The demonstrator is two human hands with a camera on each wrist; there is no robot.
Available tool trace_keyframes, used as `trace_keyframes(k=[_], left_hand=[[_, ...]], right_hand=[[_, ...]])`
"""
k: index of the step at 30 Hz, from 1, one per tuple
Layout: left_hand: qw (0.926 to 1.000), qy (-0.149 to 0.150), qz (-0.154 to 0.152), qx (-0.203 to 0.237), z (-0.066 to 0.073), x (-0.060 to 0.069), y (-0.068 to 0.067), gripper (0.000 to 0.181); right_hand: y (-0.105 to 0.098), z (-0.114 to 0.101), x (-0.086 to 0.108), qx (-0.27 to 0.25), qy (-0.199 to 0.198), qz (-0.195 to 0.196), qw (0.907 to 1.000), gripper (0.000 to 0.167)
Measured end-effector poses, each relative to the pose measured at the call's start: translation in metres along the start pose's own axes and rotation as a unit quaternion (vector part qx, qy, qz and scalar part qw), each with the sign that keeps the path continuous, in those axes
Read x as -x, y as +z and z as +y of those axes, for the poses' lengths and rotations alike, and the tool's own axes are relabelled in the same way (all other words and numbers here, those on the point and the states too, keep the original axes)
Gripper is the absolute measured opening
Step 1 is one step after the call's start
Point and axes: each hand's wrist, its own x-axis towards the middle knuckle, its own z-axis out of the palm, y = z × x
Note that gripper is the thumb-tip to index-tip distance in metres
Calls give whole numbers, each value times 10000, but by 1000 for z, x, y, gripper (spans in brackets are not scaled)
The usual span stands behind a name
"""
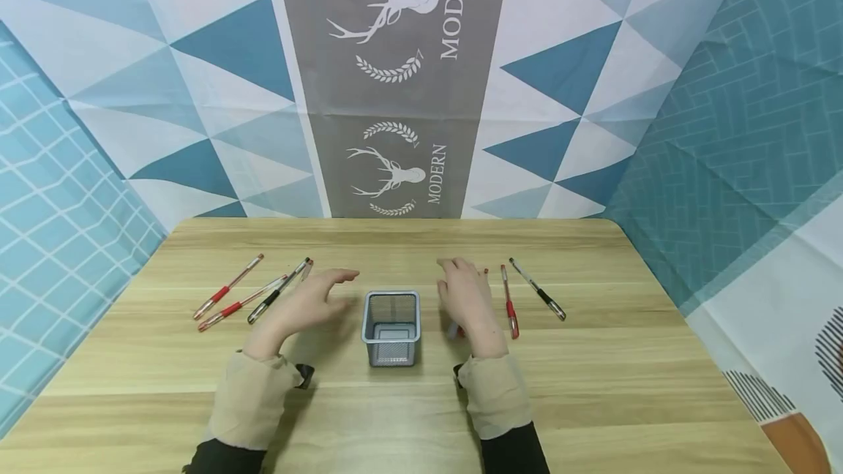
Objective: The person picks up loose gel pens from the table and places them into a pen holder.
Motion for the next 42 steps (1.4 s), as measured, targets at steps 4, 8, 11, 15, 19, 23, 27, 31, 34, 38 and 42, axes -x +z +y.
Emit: trace_keyframes(k=[4,8,11,15,19,23,27,31,34,38,42], left_hand=[[9983,235,-386,365,1,2,3,57],[9957,297,-729,492,0,4,10,65],[9917,256,-1076,655,0,9,17,72],[9853,423,-1310,1010,0,15,28,90],[9824,692,-1179,1273,3,18,42,107],[9819,621,-865,1564,6,19,47,110],[9844,558,-677,1528,8,19,46,108],[9865,613,-651,1374,12,19,45,102],[9853,661,-639,1440,13,19,45,96],[9823,805,-638,1564,13,18,45,88],[9808,901,-603,1621,13,18,47,84]], right_hand=[[-1,1,0,-92,161,-175,9997,32],[-2,1,-1,-40,215,-179,9996,28],[-2,1,-2,46,313,-230,9992,26],[2,-1,1,86,494,-562,9972,26],[8,-3,5,87,605,-900,9941,27],[11,-3,9,24,802,-989,9919,27],[10,-1,13,-107,1165,-1108,9869,39],[7,2,19,-331,1634,-1364,9765,58],[6,2,21,-210,1771,-1379,9743,51],[6,2,21,206,1860,-1325,9734,33],[7,2,21,402,1840,-1428,9717,33]])
